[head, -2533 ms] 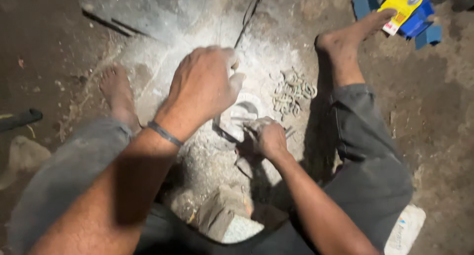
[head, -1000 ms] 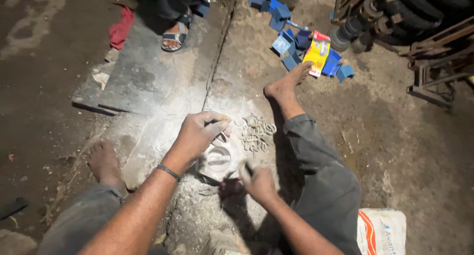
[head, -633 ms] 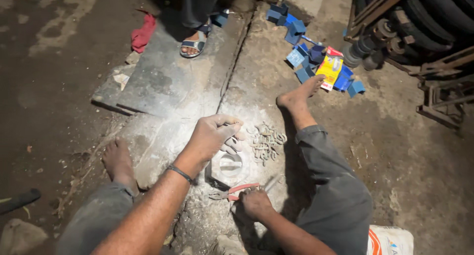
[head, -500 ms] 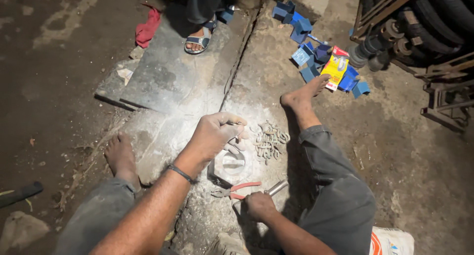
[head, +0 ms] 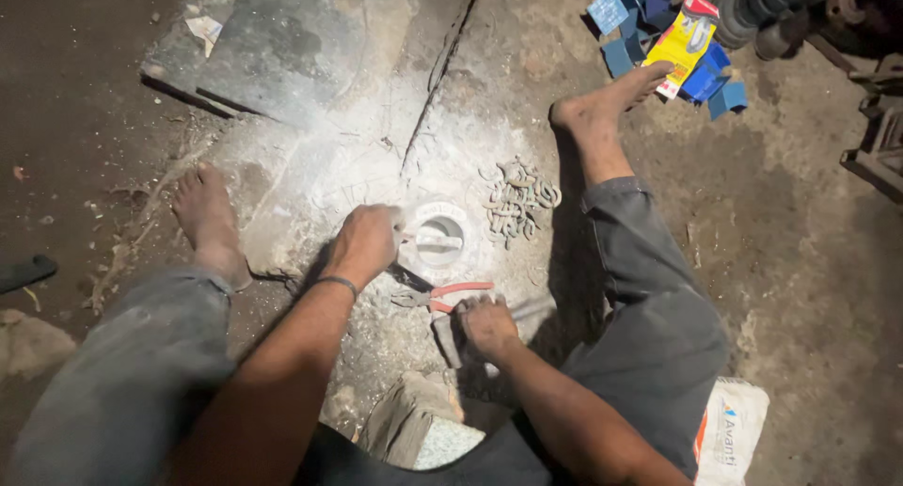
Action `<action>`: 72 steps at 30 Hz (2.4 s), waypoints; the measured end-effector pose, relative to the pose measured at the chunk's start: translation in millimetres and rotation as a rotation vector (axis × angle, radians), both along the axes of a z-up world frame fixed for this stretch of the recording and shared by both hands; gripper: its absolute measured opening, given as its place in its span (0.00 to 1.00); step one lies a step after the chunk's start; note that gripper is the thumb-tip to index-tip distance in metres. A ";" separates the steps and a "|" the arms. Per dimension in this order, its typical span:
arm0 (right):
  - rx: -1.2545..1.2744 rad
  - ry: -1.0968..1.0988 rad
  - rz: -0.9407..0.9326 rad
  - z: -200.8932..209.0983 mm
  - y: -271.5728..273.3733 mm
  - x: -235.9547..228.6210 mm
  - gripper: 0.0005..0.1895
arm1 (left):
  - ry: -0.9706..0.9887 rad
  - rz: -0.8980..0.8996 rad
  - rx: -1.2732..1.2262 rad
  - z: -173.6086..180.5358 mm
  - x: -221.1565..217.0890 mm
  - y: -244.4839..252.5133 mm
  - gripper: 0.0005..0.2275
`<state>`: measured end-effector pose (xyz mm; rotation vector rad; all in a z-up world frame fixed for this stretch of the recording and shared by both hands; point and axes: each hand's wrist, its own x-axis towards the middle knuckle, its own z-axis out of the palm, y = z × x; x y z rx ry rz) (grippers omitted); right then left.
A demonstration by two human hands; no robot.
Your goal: The person sits on the floor and uses a hammer to strike a metal piece placed in a mold. They repeatedly adjust the metal piece with pliers and their hands, then hammer it again to shape it. Finished pieces are placed in a pile nearby.
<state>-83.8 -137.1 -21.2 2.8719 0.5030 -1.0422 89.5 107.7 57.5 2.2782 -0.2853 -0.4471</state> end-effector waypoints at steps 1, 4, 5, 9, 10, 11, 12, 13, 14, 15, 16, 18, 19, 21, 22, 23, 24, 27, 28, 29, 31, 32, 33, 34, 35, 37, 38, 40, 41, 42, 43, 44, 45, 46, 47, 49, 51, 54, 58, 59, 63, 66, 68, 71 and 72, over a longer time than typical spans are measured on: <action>0.002 0.098 -0.102 9.2 2.8 1.5 0.14 | 0.016 -0.015 0.037 -5.6 -2.3 2.8 0.06; 0.055 0.318 -0.384 50.1 12.5 2.7 0.17 | 0.019 -0.060 0.146 -16.7 -4.5 6.8 0.08; 0.083 0.378 -0.468 63.5 17.6 5.8 0.18 | 0.013 -0.070 0.186 -18.7 -5.0 8.2 0.08; 0.794 0.068 -0.605 98.3 48.4 33.5 0.15 | 0.022 -0.017 0.184 -18.9 -10.1 10.0 0.10; 0.931 0.006 -0.653 101.1 57.3 42.7 0.12 | 0.017 -0.004 0.171 -16.5 -12.4 10.5 0.10; 1.068 -0.065 -0.701 102.6 62.9 52.5 0.11 | 0.004 0.006 0.157 -13.8 -11.7 9.5 0.10; 1.062 -0.016 -0.838 103.0 66.5 60.7 0.11 | 0.011 0.005 0.152 -11.0 -12.5 8.5 0.09; 1.049 0.040 -0.976 102.4 69.3 65.3 0.11 | 0.023 0.004 0.148 -8.3 -15.6 8.4 0.09; 1.031 0.099 -1.113 100.1 70.7 68.4 0.12 | 0.036 0.003 0.144 -6.7 -17.3 9.0 0.09; 1.057 0.068 -1.073 97.0 69.3 69.1 0.13 | 0.026 0.014 0.122 -6.4 -18.2 9.1 0.09; 1.083 0.037 -1.033 92.8 66.5 68.6 0.14 | 0.017 0.024 0.099 -6.9 -18.6 9.3 0.08; 1.093 -0.009 -0.980 81.2 61.0 64.6 0.15 | 0.018 0.035 0.100 -9.4 -20.3 9.0 0.08; 1.081 -0.028 -0.974 73.8 60.2 63.3 0.14 | 0.027 0.027 0.126 -10.6 -18.6 8.6 0.08; 1.001 -0.106 -0.891 59.2 60.1 63.0 0.16 | 0.053 0.029 0.142 -10.3 -18.4 6.5 0.08; 0.933 -0.162 -0.814 52.7 61.2 64.1 0.18 | 0.071 0.040 0.132 -8.9 -19.3 5.3 0.07; 0.862 -0.223 -0.739 49.4 59.5 64.4 0.20 | 0.085 0.046 0.120 -7.3 -17.8 2.7 0.08; 0.868 -0.173 -0.818 48.4 57.6 62.7 0.18 | 0.090 0.040 0.123 -5.5 -18.1 1.0 0.08; 0.888 -0.077 -0.980 53.4 49.0 56.3 0.15 | 0.084 0.022 0.135 -7.4 -16.7 -0.6 0.08; 0.895 -0.067 -0.996 58.9 46.1 46.8 0.16 | 0.084 0.014 0.150 -10.2 -18.9 -0.4 0.08; 0.906 -0.061 -1.003 64.9 44.2 44.1 0.16 | 0.076 0.012 0.166 -11.7 -17.8 0.1 0.09; 0.918 0.008 -1.070 79.0 47.4 41.4 0.18 | 0.105 -0.006 0.164 -11.9 -16.6 0.1 0.11; 0.928 0.044 -1.099 83.3 52.1 46.2 0.18 | 0.116 -0.013 0.166 -11.8 -13.0 1.3 0.12; 1.057 -0.206 -0.863 85.3 58.3 51.5 0.17 | 0.096 -0.010 0.166 -12.3 -11.4 2.7 0.11; 1.169 -0.441 -0.606 84.2 65.4 58.4 0.16 | 0.077 -0.007 0.167 -13.7 -9.7 3.0 0.11; 1.259 -0.655 -0.332 82.8 70.4 59.3 0.16 | 0.064 -0.006 0.165 -15.5 -14.0 1.6 0.11; 0.904 -0.294 -0.713 75.9 75.3 61.2 0.17 | 0.131 0.035 0.157 -19.5 -18.3 -0.7 0.10; 0.714 -0.102 -0.877 73.1 74.2 59.6 0.18 | 0.164 0.053 0.152 -20.8 -20.4 -1.8 0.10; 0.730 -0.064 -0.874 69.6 66.5 54.7 0.16 | 0.057 -0.001 0.138 -23.5 -14.1 -1.8 0.08; 0.734 -0.043 -0.874 70.0 59.1 45.7 0.15 | 0.008 -0.030 0.126 -26.1 -12.4 -1.6 0.08; 0.623 0.013 -0.772 69.0 51.8 38.6 0.17 | 0.048 0.017 0.093 -29.5 -10.3 1.2 0.08; 0.513 0.064 -0.670 68.7 43.2 29.9 0.18 | 0.085 0.062 0.059 -33.5 -10.2 2.5 0.09; 0.402 0.116 -0.569 67.7 37.6 21.6 0.20 | 0.123 0.107 0.025 -37.7 -10.1 3.4 0.11; 0.330 0.142 -0.477 65.3 36.8 16.2 0.18 | 0.106 0.139 -0.004 -41.7 -8.3 6.3 0.08; 0.257 0.167 -0.385 62.9 38.1 11.4 0.17 | 0.090 0.170 -0.033 -45.1 -7.2 7.3 0.06; 0.187 0.191 -0.298 59.3 41.9 8.5 0.15 | 0.072 0.196 -0.059 -48.0 -4.0 8.8 0.04; 0.144 0.243 -0.244 52.1 48.1 6.5 0.14 | 0.247 0.245 -0.101 -50.9 1.0 8.1 0.02; 0.159 0.279 -0.302 44.4 49.5 7.6 0.15 | 0.375 0.299 -0.217 -49.0 4.2 4.8 0.01; 0.211 0.192 -0.453 31.8 34.7 5.4 0.17 | 0.495 0.371 -0.445 -39.4 3.9 -1.5 0.02; 0.224 -0.336 -0.362 5.9 17.1 5.2 0.19 | 0.554 0.395 -0.612 -10.5 15.5 -11.1 0.01; 0.250 -0.478 -0.324 -0.6 17.8 2.0 0.22 | 0.557 0.404 -0.660 -0.9 16.8 -13.4 0.01; 0.214 -0.487 -0.292 -14.2 28.5 -2.9 0.19 | 0.157 0.244 -0.481 53.5 21.7 -20.1 0.08; 0.136 -0.127 -0.357 -5.1 34.9 4.9 0.15 | -0.464 -0.006 -0.011 111.4 18.5 -9.4 0.05; 0.164 -0.117 -0.359 8.5 33.6 11.4 0.17 | -0.637 -0.041 0.087 149.6 6.6 1.9 0.07; 0.119 0.002 -0.316 26.0 35.6 21.0 0.15 | -0.509 -0.070 0.162 185.1 -14.8 20.1 0.06; 0.103 0.083 -0.372 29.4 38.0 22.5 0.14 | -0.424 -0.062 0.222 188.4 -19.4 24.6 0.05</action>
